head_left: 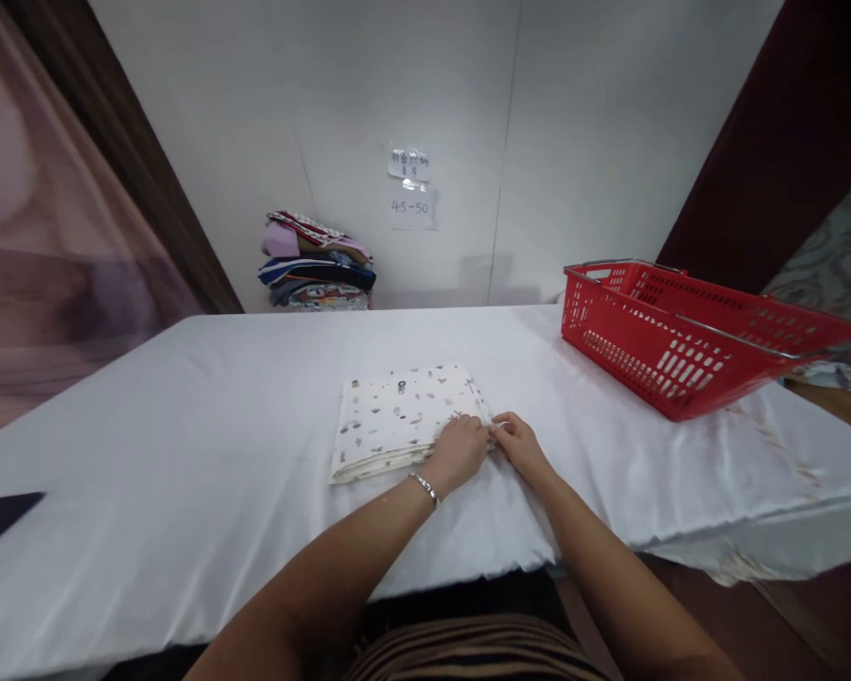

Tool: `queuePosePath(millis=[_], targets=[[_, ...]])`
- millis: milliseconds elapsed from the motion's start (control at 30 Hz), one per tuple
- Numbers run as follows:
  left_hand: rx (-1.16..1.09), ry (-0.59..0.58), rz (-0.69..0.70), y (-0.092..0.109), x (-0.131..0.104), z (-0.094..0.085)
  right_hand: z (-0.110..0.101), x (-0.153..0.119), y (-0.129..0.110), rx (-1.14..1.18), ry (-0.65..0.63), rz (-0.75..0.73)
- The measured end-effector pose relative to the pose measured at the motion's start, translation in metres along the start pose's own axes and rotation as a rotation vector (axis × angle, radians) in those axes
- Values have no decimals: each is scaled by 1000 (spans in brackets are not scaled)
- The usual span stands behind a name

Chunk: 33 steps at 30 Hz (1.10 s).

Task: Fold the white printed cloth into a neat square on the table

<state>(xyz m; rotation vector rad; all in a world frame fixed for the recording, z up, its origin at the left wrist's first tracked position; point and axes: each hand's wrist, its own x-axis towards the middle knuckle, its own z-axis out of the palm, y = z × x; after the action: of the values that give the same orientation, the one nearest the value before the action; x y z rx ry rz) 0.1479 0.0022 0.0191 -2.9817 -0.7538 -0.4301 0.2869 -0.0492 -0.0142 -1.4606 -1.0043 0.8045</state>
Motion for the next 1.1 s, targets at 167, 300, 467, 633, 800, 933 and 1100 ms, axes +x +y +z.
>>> queuePosePath(millis=[167, 300, 467, 633, 800, 933, 1100], targets=[[-18, 28, -2, -2, -11, -5, 0, -1, -2, -23, 14, 9], [3, 14, -56, -15, -35, -18, -2, -4, -2, -55, 18, 16], [46, 11, -173, -44, -78, -34, -6, -5, 2, -111, -27, -4], [64, 35, -303, -75, -120, -44, -9, -7, 3, -135, -40, -18], [95, 35, -359, -92, -147, -50, -10, -9, 2, -143, -24, -19], [95, 61, -374, -95, -157, -47, -9, -10, -1, -192, -30, -33], [17, 50, -379, -97, -158, -50, -8, -10, -7, -295, -60, -68]])
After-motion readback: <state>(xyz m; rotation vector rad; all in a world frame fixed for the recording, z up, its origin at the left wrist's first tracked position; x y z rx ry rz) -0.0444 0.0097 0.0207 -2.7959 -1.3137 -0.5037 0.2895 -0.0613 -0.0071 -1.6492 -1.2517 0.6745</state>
